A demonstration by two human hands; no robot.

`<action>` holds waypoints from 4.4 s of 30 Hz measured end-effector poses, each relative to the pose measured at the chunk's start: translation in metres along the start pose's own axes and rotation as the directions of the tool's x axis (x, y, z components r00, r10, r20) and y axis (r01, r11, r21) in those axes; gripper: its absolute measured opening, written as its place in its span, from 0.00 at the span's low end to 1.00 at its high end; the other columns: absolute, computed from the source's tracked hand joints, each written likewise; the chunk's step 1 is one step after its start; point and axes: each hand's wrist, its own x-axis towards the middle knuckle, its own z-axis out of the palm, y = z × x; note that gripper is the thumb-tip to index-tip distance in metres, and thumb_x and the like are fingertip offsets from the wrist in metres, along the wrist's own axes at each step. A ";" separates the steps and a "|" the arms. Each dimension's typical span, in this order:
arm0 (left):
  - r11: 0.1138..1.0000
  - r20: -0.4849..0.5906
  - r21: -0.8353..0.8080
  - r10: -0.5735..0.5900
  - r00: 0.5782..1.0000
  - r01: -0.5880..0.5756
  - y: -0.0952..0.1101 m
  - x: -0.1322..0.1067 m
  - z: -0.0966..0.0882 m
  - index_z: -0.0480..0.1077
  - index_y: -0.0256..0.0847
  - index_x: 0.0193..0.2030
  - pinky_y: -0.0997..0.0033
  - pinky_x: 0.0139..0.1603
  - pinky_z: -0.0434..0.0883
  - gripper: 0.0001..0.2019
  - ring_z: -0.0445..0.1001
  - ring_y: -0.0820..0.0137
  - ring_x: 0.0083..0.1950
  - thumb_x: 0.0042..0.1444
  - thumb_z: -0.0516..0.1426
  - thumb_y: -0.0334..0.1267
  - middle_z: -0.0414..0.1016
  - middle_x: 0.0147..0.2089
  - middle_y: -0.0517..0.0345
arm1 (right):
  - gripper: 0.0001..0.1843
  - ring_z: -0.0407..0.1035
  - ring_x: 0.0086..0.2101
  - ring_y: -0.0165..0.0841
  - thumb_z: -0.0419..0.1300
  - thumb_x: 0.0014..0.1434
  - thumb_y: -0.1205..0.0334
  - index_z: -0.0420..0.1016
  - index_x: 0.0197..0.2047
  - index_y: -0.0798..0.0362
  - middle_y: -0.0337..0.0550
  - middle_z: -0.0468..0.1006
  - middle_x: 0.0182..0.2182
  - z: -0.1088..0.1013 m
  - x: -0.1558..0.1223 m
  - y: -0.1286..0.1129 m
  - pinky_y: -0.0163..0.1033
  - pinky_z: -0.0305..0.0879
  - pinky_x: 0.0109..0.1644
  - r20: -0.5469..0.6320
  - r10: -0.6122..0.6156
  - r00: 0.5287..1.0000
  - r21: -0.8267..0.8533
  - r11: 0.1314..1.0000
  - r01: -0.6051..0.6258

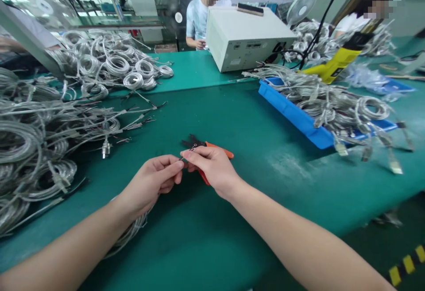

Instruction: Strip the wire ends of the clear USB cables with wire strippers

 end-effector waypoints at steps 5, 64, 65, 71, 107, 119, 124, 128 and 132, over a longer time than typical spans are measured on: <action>0.999 -0.024 -0.024 0.028 0.999 -0.029 0.000 0.000 0.000 0.67 0.38 0.28 0.77 0.19 0.43 0.18 0.49 0.83 0.18 0.53 0.65 0.50 0.68 0.23 0.63 | 0.09 0.70 0.28 0.30 0.70 0.50 0.54 0.85 0.31 0.51 0.40 0.80 0.27 0.004 0.000 0.001 0.39 0.66 0.36 -0.019 0.019 1.000 0.089 0.996 -0.017; 1.000 -0.003 0.001 -0.008 1.000 0.008 -0.003 0.001 0.007 0.64 0.39 0.31 0.81 0.14 0.40 0.20 0.43 0.84 0.14 0.54 0.60 0.56 0.66 0.18 0.65 | 0.04 0.73 0.31 0.34 0.63 0.61 0.62 0.77 0.34 0.52 0.40 0.77 0.30 -0.001 -0.005 0.007 0.39 0.68 0.35 0.105 -0.344 0.933 -0.283 0.889 0.359; 1.000 0.002 -0.004 -0.017 1.000 0.017 -0.002 0.000 0.007 0.64 0.39 0.31 0.82 0.14 0.40 0.21 0.43 0.84 0.14 0.54 0.60 0.56 0.67 0.18 0.64 | 0.04 0.73 0.31 0.34 0.63 0.62 0.62 0.76 0.34 0.51 0.40 0.77 0.30 -0.001 -0.005 0.007 0.39 0.68 0.35 0.120 -0.338 0.933 -0.264 0.895 0.359; 0.999 0.055 0.034 -0.032 0.998 0.030 0.004 0.001 0.009 0.66 0.37 0.32 0.82 0.15 0.41 0.23 0.45 0.84 0.14 0.53 0.61 0.59 0.67 0.18 0.64 | 0.08 0.71 0.30 0.32 0.59 0.64 0.65 0.74 0.32 0.51 0.38 0.76 0.27 -0.003 -0.006 0.000 0.38 0.67 0.37 0.125 -0.391 0.912 -0.290 0.864 0.411; 0.997 -0.016 -0.032 -0.074 0.997 0.074 -0.003 0.005 0.003 0.67 0.38 0.34 0.80 0.16 0.41 0.17 0.45 0.83 0.16 0.61 0.56 0.52 0.67 0.21 0.64 | 0.05 0.72 0.30 0.31 0.65 0.58 0.61 0.80 0.32 0.52 0.39 0.78 0.28 0.001 0.003 0.008 0.39 0.68 0.37 0.066 -0.013 0.998 0.080 0.997 0.008; 0.995 0.032 0.035 -0.096 0.995 0.095 0.001 0.002 0.005 0.67 0.39 0.32 0.80 0.16 0.43 0.18 0.48 0.82 0.16 0.59 0.57 0.54 0.64 0.18 0.66 | 0.09 0.63 0.22 0.28 0.66 0.56 0.57 0.74 0.28 0.51 0.36 0.72 0.22 -0.002 -0.002 -0.002 0.34 0.60 0.25 0.008 0.006 1.000 0.065 0.998 -0.006; 0.994 0.025 0.028 -0.107 0.994 0.106 0.001 0.002 0.005 0.68 0.39 0.32 0.81 0.16 0.44 0.19 0.48 0.82 0.16 0.58 0.58 0.54 0.62 0.18 0.66 | 0.08 0.62 0.21 0.28 0.65 0.55 0.57 0.74 0.29 0.51 0.35 0.70 0.19 -0.007 0.002 -0.007 0.35 0.57 0.25 -0.052 0.007 0.999 0.036 0.999 -0.005; 0.992 0.004 -0.003 -0.124 0.992 0.124 0.002 0.004 0.007 0.67 0.39 0.32 0.81 0.15 0.42 0.20 0.45 0.83 0.15 0.56 0.59 0.57 0.61 0.18 0.68 | 0.08 0.64 0.24 0.29 0.65 0.56 0.57 0.75 0.29 0.51 0.36 0.72 0.20 -0.006 0.004 -0.006 0.36 0.59 0.28 -0.092 0.044 0.995 0.037 0.998 -0.040; 0.993 -0.006 -0.023 -0.120 0.993 0.119 0.001 0.004 0.008 0.67 0.39 0.33 0.81 0.15 0.41 0.22 0.44 0.84 0.15 0.54 0.61 0.59 0.61 0.18 0.68 | 0.12 0.63 0.23 0.29 0.66 0.56 0.53 0.73 0.28 0.51 0.36 0.72 0.20 0.000 0.001 -0.006 0.36 0.57 0.28 -0.116 0.077 0.990 0.121 0.991 -0.063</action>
